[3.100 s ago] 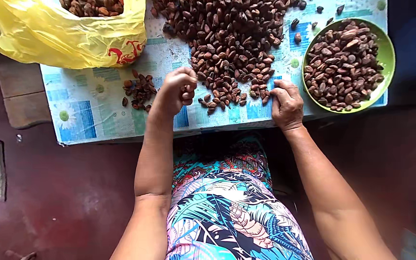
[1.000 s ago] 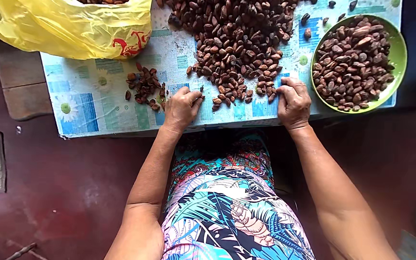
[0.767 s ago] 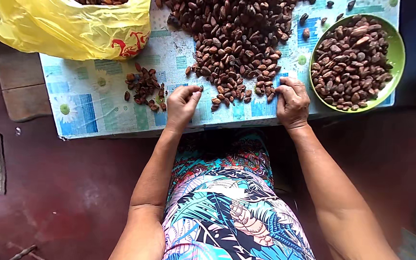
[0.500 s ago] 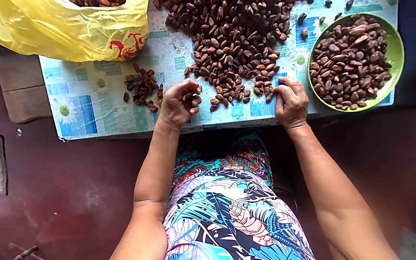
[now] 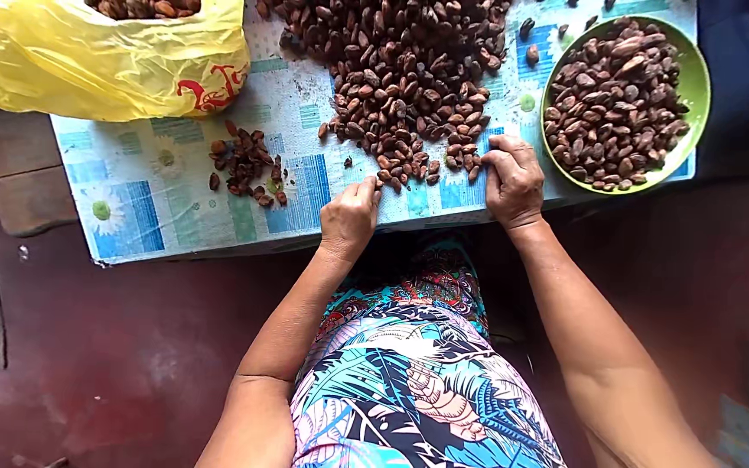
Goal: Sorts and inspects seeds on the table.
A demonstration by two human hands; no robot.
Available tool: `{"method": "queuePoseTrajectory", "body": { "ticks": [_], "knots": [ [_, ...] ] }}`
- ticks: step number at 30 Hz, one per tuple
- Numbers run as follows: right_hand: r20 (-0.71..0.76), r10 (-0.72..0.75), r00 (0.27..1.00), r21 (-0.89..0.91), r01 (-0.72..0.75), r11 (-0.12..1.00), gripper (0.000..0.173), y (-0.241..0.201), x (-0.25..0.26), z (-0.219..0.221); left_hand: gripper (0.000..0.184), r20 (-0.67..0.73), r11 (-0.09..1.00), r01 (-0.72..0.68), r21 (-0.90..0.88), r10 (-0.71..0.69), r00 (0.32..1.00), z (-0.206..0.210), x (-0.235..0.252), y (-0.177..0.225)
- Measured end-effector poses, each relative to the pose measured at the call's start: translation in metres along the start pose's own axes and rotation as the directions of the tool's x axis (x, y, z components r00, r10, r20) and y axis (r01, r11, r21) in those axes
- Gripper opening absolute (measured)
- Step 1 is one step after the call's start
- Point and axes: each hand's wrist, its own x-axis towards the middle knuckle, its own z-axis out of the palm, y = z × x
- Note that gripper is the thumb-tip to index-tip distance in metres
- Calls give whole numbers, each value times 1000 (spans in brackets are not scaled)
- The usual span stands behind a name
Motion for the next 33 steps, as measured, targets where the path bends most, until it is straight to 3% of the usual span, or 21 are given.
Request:
{"method": "queuePoseTrajectory", "body": {
  "ticks": [3, 5, 6, 7, 9, 11, 13, 15, 17, 18, 20, 21, 22, 23, 24, 26, 28, 33],
  "knots": [
    [-11, -3, 1000, 6, 3, 1000, 26, 0, 0, 1, 27, 66, 993, 49, -109, -42, 997, -8, 9, -8],
    [-12, -4, 1000, 3, 4, 1000, 26, 1, 0, 1, 27, 160, 894, 197, -402, -143, 977, -22, 19, -17],
    [-13, -4, 1000, 2, 4, 1000, 26, 1, 0, 1, 24, 246, 730, 320, -604, -211, 946, -30, 24, -20],
    [-14, -3, 1000, 4, 3, 1000, 26, 1, -1, 2, 17, 352, 452, 431, -781, -250, 902, -37, 28, -21],
    [-8, 3, 1000, 12, -3, 1000, 26, 0, 0, 1, 30, 522, -110, 511, -853, -127, 844, -45, 36, -30],
    [-5, 11, 1000, 11, -11, 1000, 26, 0, 0, 1, 39, 535, -350, 508, -787, 23, 845, -44, 41, -43],
    [-8, 9, 1000, 13, -9, 1000, 26, 1, 0, 2, 53, 552, -409, 513, -755, 28, 834, -41, 48, -47],
    [-7, 8, 1000, 13, -8, 1000, 25, 1, -1, 2, 62, 612, -394, 544, -741, -62, 789, -41, 55, -42],
    [-7, 9, 1000, 11, -9, 1000, 26, 0, 0, 2, 56, 642, -355, 574, -738, -109, 759, -40, 60, -36],
    [-7, 9, 1000, 8, -9, 1000, 26, 0, -1, 2, 49, 639, -284, 589, -757, -129, 759, -40, 60, -32],
    [-12, 9, 1000, 6, -9, 1000, 26, 0, 0, 2, 29, 528, 34, 548, -836, -222, 819, -38, 58, -22],
    [-17, 7, 1000, 8, -7, 1000, 25, 0, 0, 2, 22, 407, 294, 466, -835, -239, 881, -34, 55, -20],
    [-17, 6, 1000, 9, -6, 1000, 25, 0, 0, 2, 23, 285, 584, 345, -735, -196, 938, -31, 51, -21],
    [-16, 6, 1000, 7, -5, 1000, 26, 0, 0, 2, 27, 208, 801, 207, -562, -106, 972, -29, 47, -22],
    [-17, 5, 1000, 6, -5, 1000, 26, 0, 0, 2, 30, 174, 905, 96, -415, -25, 984, -27, 44, -19],
    [-22, 3, 1000, 4, -3, 1000, 26, 0, 0, 3, 35, 184, 980, -5, -201, 42, 982, -22, 36, -9],
    [-23, 6, 1000, 0, -6, 1000, 26, 0, 0, 3, 37, 234, 999, -18, -34, 26, 972, -18, 33, 2],
    [-40, 12, 999, -1, -12, 1000, 25, -2, 0, 4, 37, 454, 990, 92, 105, -129, 881, -31, 49, 20]
  ]
}}
